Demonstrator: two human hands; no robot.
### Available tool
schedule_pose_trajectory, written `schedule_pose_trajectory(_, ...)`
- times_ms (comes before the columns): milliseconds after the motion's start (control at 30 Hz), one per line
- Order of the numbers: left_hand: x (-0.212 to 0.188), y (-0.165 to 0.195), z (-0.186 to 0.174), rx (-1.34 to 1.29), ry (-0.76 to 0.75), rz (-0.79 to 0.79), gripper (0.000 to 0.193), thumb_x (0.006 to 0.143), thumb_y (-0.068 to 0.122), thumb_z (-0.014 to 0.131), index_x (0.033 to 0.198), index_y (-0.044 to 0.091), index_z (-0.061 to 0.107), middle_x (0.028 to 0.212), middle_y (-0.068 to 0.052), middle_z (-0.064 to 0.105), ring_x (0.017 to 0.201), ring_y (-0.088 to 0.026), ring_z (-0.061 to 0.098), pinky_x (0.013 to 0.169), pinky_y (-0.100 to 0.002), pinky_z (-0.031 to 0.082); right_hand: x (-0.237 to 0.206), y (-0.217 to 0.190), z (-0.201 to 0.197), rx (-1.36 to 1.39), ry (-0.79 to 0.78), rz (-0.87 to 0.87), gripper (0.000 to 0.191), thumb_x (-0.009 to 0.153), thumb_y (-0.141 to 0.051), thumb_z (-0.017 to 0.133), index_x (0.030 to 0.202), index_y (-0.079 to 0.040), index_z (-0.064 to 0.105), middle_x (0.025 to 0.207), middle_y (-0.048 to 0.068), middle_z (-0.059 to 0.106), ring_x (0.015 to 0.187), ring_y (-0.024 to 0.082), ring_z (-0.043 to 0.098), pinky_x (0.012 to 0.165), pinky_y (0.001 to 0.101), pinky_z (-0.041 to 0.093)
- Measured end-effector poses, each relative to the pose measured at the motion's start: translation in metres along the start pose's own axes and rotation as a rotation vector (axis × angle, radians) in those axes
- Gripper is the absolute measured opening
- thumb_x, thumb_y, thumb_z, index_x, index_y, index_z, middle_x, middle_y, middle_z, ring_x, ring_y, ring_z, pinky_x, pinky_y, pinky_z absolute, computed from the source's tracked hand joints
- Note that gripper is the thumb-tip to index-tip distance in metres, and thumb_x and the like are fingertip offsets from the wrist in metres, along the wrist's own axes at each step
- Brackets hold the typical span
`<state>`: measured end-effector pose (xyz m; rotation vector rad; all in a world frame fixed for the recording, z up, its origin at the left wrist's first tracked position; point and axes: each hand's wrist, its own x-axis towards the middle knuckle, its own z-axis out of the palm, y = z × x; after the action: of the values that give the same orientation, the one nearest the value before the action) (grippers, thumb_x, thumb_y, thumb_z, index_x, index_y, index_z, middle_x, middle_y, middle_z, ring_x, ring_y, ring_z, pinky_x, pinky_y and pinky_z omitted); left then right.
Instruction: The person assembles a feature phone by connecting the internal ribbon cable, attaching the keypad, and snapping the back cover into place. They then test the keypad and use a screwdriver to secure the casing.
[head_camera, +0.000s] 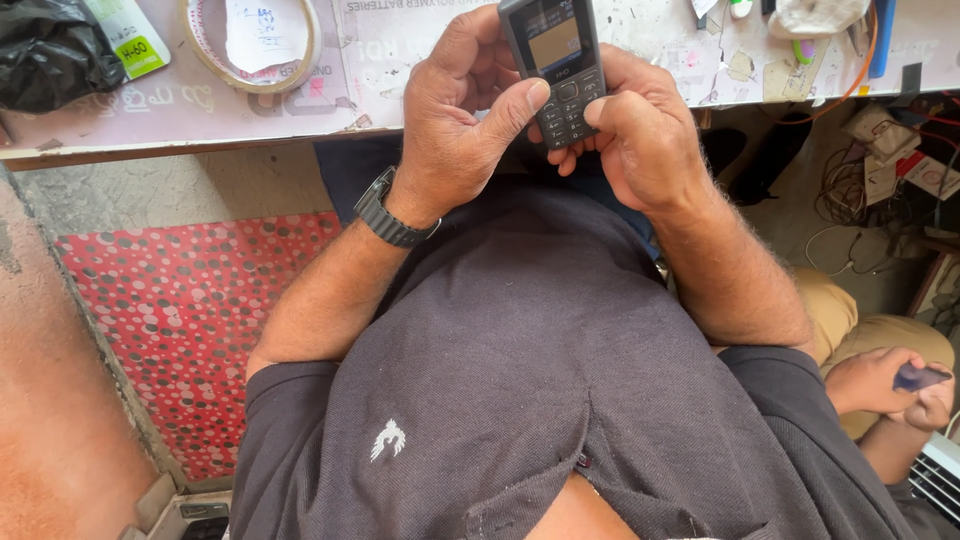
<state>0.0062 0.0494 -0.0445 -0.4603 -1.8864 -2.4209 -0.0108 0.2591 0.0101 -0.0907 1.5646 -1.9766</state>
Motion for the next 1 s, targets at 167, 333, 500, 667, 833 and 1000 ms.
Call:
schedule_pose_trajectory(167, -0.0014, -0.0025, -0.0006, 0.033, -0.007, 0.03, 0.039, 0.113, 0.015, 0.073, 0.145, 0.01, 0.051, 0.118, -0.009, 0.074, 0.1, -0.014, 0.078, 0.085, -0.026, 0.07, 0.0012, 0.0004, -0.002, -0.036, -0.006, -0.02, 0.048, 0.088, -0.007, 0.041, 0.129, 0.01, 0.06, 0.098, 0.022, 0.068, 0.078, 0.023, 0.067, 0.067, 0.035, 0.061)
schedule_pose_trajectory(333, -0.0007, -0.0025, 0.0001, 0.031, -0.01, 0.027, 0.041, 0.112, 0.015, 0.073, 0.146, 0.01, 0.051, 0.115, -0.01, 0.074, 0.095, -0.013, 0.078, 0.079, -0.025, 0.068, 0.0019, 0.0001, -0.0001, -0.06, 0.029, -0.011, 0.047, 0.088, -0.007, 0.041, 0.126, 0.011, 0.062, 0.096, 0.022, 0.068, 0.075, 0.022, 0.067, 0.066, 0.0347, 0.061)
schedule_pose_trajectory(500, -0.0009, 0.0, 0.0008, -0.016, -0.03, 0.011, 0.043, 0.112, 0.015, 0.072, 0.148, 0.009, 0.049, 0.114, -0.011, 0.074, 0.091, -0.013, 0.078, 0.072, -0.024, 0.069, 0.0024, -0.0011, -0.0012, -0.06, 0.012, -0.03, 0.05, 0.087, -0.008, 0.041, 0.128, 0.011, 0.061, 0.095, 0.022, 0.068, 0.075, 0.022, 0.067, 0.066, 0.0344, 0.062)
schedule_pose_trajectory(667, -0.0002, 0.0006, 0.0007, -0.022, -0.033, 0.011, 0.042, 0.112, 0.014, 0.071, 0.148, 0.009, 0.049, 0.114, -0.011, 0.074, 0.091, -0.013, 0.078, 0.072, -0.024, 0.069, 0.003, 0.0, -0.0039, -0.059, -0.016, -0.046, 0.049, 0.087, -0.008, 0.042, 0.127, 0.012, 0.061, 0.096, 0.022, 0.068, 0.075, 0.022, 0.067, 0.067, 0.0343, 0.062)
schedule_pose_trajectory(833, -0.0008, -0.0002, -0.0002, 0.007, -0.025, 0.008, 0.041, 0.112, 0.012, 0.072, 0.147, 0.009, 0.05, 0.115, -0.011, 0.074, 0.093, -0.013, 0.078, 0.073, -0.025, 0.065, 0.003, 0.0021, -0.0052, -0.07, -0.034, -0.055, 0.049, 0.086, -0.008, 0.042, 0.127, 0.012, 0.061, 0.097, 0.022, 0.069, 0.074, 0.022, 0.068, 0.068, 0.0345, 0.063)
schedule_pose_trajectory(1000, -0.0009, -0.0001, -0.0001, -0.012, -0.034, 0.003, 0.041, 0.113, 0.011, 0.072, 0.147, 0.009, 0.05, 0.115, -0.011, 0.074, 0.093, -0.013, 0.078, 0.074, -0.025, 0.065, 0.0026, 0.0028, -0.0039, -0.069, -0.008, -0.051, 0.048, 0.087, -0.007, 0.042, 0.126, 0.012, 0.062, 0.096, 0.022, 0.068, 0.075, 0.023, 0.068, 0.067, 0.0349, 0.063)
